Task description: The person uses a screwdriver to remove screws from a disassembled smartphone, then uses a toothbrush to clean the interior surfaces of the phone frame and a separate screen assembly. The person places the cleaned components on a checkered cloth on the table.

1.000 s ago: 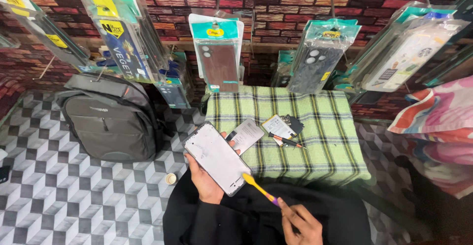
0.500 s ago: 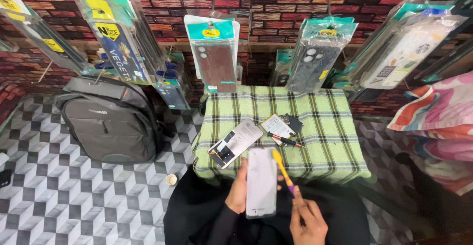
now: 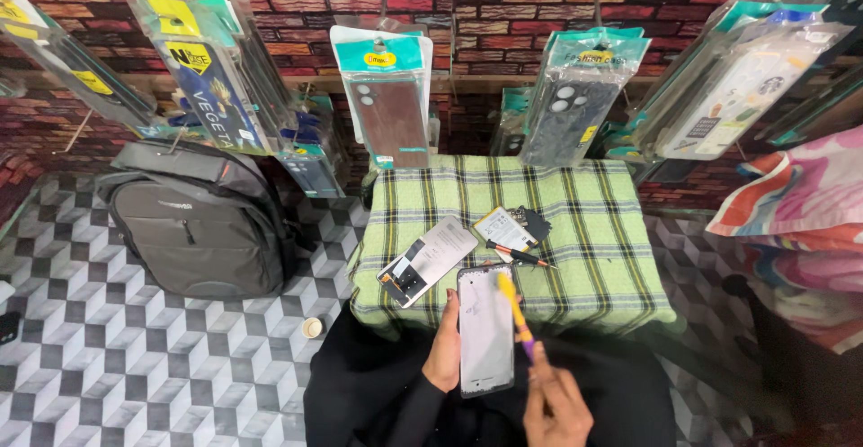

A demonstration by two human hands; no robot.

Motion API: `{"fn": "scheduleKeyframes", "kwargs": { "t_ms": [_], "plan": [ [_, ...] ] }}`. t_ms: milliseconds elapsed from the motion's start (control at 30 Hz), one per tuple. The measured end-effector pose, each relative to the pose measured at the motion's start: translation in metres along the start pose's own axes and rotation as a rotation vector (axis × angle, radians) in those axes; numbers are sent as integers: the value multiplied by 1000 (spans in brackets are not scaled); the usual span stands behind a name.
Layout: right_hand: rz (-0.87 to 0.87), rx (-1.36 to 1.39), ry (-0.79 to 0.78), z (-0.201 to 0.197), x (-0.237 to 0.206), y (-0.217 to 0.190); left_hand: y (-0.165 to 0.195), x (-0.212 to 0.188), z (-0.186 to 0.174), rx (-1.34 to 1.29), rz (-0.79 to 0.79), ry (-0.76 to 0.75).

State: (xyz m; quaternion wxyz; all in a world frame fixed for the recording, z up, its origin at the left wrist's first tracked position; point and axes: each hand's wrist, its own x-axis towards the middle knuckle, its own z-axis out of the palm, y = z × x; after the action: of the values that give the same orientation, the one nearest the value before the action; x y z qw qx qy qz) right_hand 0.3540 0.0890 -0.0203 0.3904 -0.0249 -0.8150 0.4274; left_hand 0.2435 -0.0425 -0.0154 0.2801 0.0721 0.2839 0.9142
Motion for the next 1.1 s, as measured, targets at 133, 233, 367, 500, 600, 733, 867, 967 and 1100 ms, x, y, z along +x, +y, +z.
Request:
{"fn": "scheduleKeyframes", "kwargs": {
  "t_ms": [133,233,367,500,600,733,867,967,1100],
  "plan": [
    [-88,58,-63,-1,0,4,-2,3,1,-39,-4,-37],
    [-210,1,-62,1,-2,6,0,3,0,-15,71,-72],
    [354,-163,-69,-2,-1,10,1,0,3,-18,95,4],
    [-187,57,-81,1,-2,8,3,3,5,-32,160,-50],
    [-138,31,-119,5,-3,5,7,2,3,-91,171,-46],
    [56,-72,-34,2,0,7,6,1,3,-101,155,29],
    [-272,284,-31,7,1,4,7,4,6,-57,182,-27],
    [-227,51,-125,6,-1,-1,13,0,6,-59,215,-1],
    [64,-39,-44,-1,2,0,17,-2,7,-89,197,39]
  ]
}}
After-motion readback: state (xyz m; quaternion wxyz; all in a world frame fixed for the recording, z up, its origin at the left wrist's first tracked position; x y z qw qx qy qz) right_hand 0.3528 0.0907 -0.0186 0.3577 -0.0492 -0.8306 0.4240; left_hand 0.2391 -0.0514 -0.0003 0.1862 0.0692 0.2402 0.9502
